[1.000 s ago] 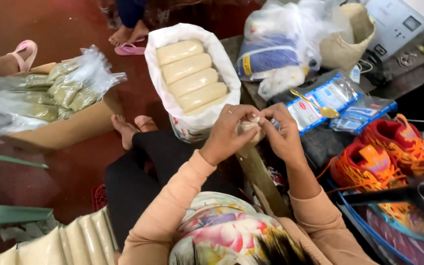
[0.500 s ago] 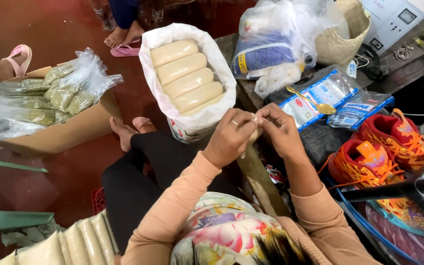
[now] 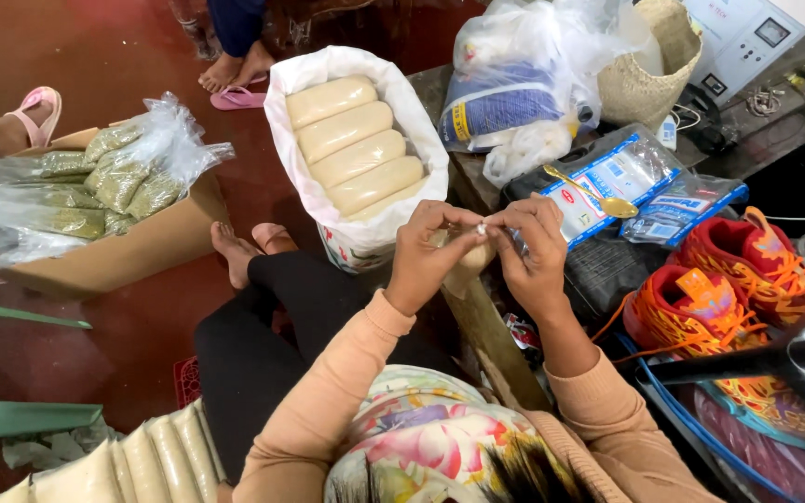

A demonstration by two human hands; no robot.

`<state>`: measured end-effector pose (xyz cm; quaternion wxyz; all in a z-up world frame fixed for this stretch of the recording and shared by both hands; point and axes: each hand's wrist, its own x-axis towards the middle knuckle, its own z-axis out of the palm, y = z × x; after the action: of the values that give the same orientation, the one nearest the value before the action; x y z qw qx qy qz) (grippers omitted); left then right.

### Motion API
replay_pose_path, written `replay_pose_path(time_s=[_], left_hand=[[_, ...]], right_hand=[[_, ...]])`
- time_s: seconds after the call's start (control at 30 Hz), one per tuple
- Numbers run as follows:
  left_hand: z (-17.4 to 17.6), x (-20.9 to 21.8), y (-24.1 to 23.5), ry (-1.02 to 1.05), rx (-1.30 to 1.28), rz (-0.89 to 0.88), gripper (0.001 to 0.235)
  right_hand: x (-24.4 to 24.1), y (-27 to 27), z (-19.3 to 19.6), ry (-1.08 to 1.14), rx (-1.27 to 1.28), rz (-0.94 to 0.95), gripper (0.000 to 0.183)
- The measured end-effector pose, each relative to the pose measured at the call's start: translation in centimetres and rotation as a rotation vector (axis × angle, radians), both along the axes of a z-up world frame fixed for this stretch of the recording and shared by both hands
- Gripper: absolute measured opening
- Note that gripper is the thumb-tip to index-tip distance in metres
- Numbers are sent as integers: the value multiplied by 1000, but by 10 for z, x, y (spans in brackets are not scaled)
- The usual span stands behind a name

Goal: The person fills small plastic bags with a white powder using a spoon and then ties the bags closed by hand.

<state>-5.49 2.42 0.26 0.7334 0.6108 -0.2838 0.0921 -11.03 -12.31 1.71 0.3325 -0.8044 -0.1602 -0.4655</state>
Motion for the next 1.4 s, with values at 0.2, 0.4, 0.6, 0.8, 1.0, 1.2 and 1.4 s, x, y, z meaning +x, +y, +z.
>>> replay_pose_path(time_s=[0.2, 0.4, 0.6, 0.8, 1.0, 1.2, 1.4], left_hand=[[6, 1, 5, -46, 43, -11, 19], [4, 7, 9, -182, 60, -51, 14], [-1, 11, 9, -174, 71, -64, 12], [3, 10, 10, -204, 90, -35, 13], [3, 13, 13, -407, 209, 3, 16], [-2, 9, 10, -176, 60, -6, 13], [10, 5, 12, -291, 87, 23, 11]], right_hand=[[-1, 0, -3, 1, 43, -18, 10], [2, -2, -9, 47, 55, 60, 12], [3, -4, -5, 49, 11, 74, 9], [3, 2, -10, 108, 134, 88, 8], [0, 12, -3, 136, 165, 73, 7], [0, 8, 6, 70, 38, 53, 16], [0, -16, 10, -45, -424, -145, 12]])
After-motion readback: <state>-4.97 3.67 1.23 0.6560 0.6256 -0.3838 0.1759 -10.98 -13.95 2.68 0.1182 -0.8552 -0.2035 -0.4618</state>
